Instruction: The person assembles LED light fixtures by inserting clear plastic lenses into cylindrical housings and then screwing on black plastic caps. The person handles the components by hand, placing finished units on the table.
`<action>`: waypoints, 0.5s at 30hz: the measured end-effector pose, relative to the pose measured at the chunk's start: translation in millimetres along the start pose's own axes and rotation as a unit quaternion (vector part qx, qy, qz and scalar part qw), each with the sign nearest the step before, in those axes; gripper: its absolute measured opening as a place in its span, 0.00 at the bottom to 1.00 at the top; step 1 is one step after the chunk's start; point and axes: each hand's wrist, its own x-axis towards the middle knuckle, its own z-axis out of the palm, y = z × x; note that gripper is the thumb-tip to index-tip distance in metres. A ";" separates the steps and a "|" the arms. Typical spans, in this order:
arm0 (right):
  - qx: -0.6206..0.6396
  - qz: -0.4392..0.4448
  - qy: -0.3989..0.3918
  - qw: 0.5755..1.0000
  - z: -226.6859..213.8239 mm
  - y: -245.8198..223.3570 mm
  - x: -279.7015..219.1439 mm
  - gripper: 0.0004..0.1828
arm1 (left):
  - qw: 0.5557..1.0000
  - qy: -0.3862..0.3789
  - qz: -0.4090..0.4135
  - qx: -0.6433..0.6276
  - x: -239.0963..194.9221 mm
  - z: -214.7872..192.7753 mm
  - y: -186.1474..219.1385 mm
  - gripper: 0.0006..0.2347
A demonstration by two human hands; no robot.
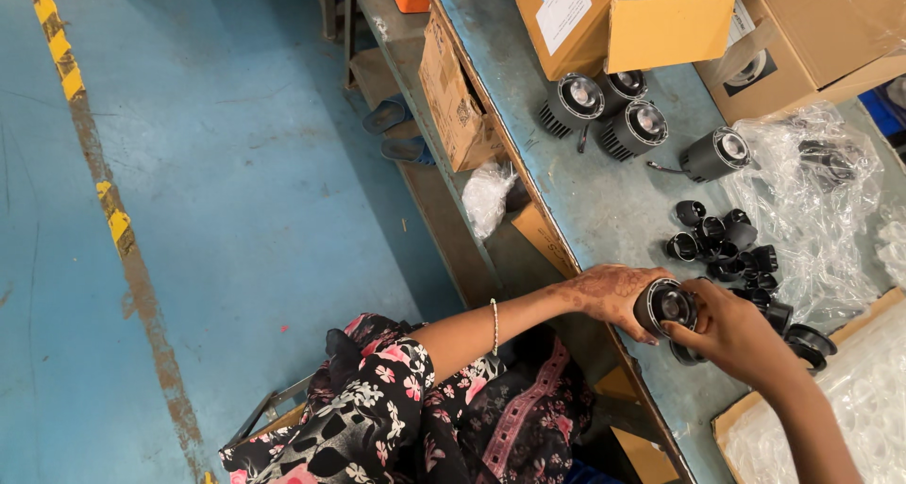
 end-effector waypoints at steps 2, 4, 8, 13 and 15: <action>-0.008 -0.034 0.046 0.998 6.4 2.2 1.5 0.34 | 1.000 -0.005 -0.002 -0.009 -0.5 -1.6 0.0 0.44; -0.005 -0.049 0.081 0.996 11.3 4.0 2.2 0.34 | 1.000 0.001 -0.006 -0.005 -0.7 -1.3 1.6 0.44; 0.010 -0.026 0.110 0.994 15.7 -1.3 5.7 0.31 | 0.999 0.012 -0.021 0.026 -1.1 -3.1 4.3 0.46; -0.007 -0.064 0.088 0.994 7.3 -6.5 -5.2 0.29 | 1.000 0.006 0.010 -0.026 -1.7 -3.2 0.4 0.42; 0.021 -0.176 0.097 0.979 -0.9 -7.6 -13.2 0.30 | 0.999 0.032 0.032 0.002 -3.0 -2.3 0.7 0.46</action>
